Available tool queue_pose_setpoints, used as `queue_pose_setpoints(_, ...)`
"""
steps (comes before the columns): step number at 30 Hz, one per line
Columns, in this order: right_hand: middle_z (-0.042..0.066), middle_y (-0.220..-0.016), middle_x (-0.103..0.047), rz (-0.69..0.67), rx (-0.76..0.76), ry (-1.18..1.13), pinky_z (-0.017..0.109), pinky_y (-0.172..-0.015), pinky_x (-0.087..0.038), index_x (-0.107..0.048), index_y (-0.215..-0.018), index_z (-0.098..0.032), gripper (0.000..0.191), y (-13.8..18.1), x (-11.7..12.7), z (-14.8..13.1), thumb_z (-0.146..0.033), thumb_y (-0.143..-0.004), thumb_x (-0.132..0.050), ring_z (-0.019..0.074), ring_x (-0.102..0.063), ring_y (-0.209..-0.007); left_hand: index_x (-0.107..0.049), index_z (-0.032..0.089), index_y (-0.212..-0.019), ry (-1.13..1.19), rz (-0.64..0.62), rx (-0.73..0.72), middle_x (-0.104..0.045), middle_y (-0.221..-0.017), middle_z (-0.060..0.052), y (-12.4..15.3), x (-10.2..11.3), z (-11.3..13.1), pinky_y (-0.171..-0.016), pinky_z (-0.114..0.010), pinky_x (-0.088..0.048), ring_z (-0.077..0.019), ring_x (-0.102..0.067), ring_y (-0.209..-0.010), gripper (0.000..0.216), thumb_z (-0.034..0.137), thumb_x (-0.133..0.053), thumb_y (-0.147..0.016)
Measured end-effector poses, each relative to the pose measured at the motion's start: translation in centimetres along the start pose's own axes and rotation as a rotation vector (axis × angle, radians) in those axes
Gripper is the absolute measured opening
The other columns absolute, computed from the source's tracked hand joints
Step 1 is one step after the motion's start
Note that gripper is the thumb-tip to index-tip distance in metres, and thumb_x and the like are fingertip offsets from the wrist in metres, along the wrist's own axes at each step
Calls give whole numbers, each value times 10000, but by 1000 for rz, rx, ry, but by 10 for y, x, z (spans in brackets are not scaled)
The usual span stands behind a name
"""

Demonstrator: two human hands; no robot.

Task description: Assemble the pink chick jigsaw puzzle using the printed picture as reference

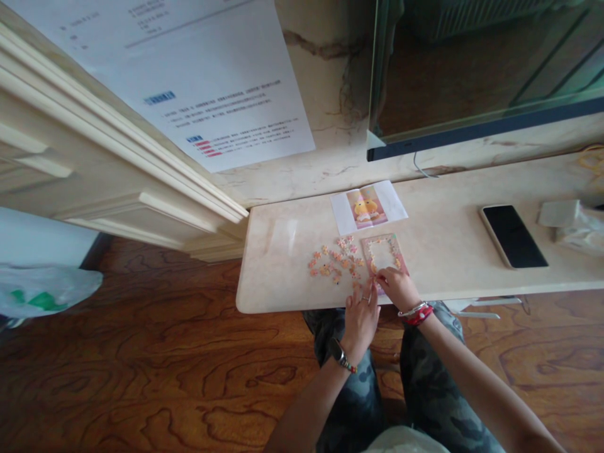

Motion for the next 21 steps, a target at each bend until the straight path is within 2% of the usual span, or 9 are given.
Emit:
queue_pose_setpoints(6, 47, -755, -602, 14, 114, 14, 198, -666, -398, -628, -818, -173, 245, 10, 2, -8, -213, -832, -387, 114, -555, -736, -265, 206, -1292, -71, -45, 22, -341, -1330, -65, 0, -1, 1, -808, -359, -425, -255, -345, -1163, 492, 298, -378, -822)
queue_pose_setpoints(13, 54, -792, -589, 56, 249, 67, 214, -672, -415, -618, -896, -184, 230, 16, -1, -10, -191, -831, -397, 132, -518, -767, -232, 214, -1308, -99, -26, 44, -300, -1357, -43, 2, -4, 2, -818, -367, -423, -262, -316, -1180, 521, 302, -382, -817)
queue_pose_setpoints(18, 73, -930, -568, 67, 320, 170, 235, -666, -433, -577, -982, -189, 245, 24, 1, -17, -158, -817, -399, 149, -487, -796, -259, 226, -1295, -111, -27, 23, -302, -1354, -46, 2, -6, 3, -813, -353, -424, -245, -332, -1171, 505, 314, -393, -816)
queue_pose_setpoints(21, 74, -979, -560, 71, 339, 159, 249, -687, -441, -583, -948, -182, 231, 24, 2, -19, -158, -817, -395, 148, -484, -801, -288, 220, -1282, -115, -33, 16, -322, -1343, -52, 0, -6, 4, -820, -349, -419, -233, -361, -1147, 482, 310, -389, -819)
Point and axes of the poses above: each hand's wrist, its own y-axis away from the middle knuckle, its own x-axis out of the back of the hand, z = x × y, the point moved 7 cm from there along -y, towards the middle knuckle
